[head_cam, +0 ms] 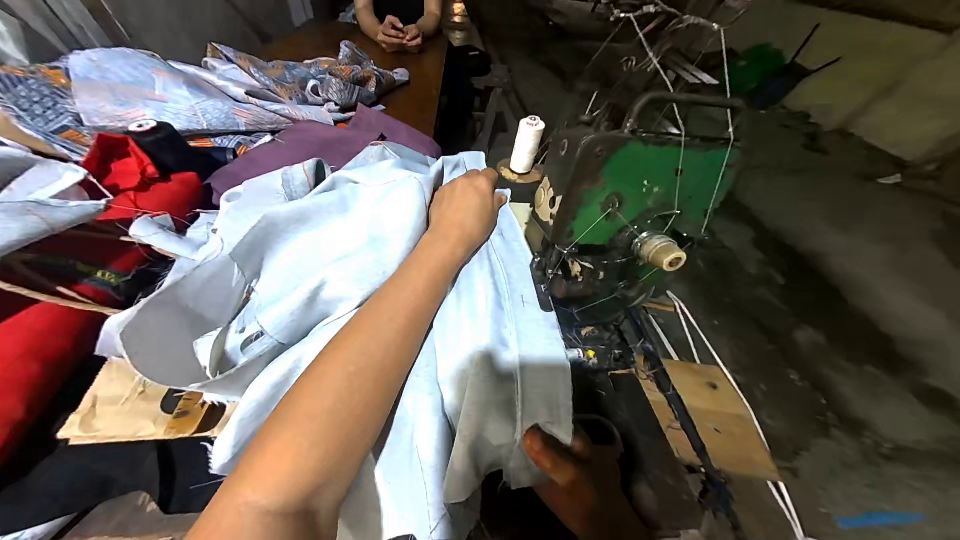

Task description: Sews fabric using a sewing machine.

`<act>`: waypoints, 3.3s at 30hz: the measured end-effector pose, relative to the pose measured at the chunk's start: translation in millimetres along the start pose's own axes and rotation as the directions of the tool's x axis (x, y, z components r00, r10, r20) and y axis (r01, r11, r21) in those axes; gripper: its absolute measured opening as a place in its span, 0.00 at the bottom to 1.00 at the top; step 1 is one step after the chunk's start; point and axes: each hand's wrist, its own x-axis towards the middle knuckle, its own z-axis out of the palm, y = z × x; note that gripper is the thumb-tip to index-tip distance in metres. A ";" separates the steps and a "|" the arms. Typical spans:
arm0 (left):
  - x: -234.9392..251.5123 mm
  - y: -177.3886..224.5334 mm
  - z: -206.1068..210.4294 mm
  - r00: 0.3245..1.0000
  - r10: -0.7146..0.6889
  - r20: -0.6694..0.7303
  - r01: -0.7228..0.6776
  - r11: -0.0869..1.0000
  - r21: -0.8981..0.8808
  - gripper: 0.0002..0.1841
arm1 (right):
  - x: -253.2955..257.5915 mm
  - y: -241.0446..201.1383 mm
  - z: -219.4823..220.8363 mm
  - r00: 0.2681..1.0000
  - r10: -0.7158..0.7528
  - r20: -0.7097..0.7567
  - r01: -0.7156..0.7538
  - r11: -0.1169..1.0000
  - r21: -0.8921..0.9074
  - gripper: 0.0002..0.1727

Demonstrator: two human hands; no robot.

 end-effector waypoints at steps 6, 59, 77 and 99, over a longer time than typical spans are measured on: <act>6.1 -1.7 0.6 1.000 -0.021 0.007 0.021 1.000 0.009 0.18 | 6.7 0.1 -1.5 0.999 -0.018 0.029 0.018 1.000 0.024 0.10; -78.6 -18.0 -3.3 0.954 0.288 -0.080 -0.294 0.952 -0.086 0.17 | 22.6 -42.1 -10.2 0.954 -0.300 -0.003 0.204 0.654 -0.728 0.20; -49.8 25.3 12.3 0.994 0.108 -0.004 -0.108 0.994 0.024 0.15 | 7.7 -28.9 -25.9 0.913 -0.363 0.185 0.340 0.428 -0.838 0.24; -23.0 12.0 9.5 0.988 0.156 0.007 -0.155 0.987 -0.035 0.16 | 23.7 -32.5 -13.8 0.940 -0.284 0.188 0.271 0.291 -0.917 0.28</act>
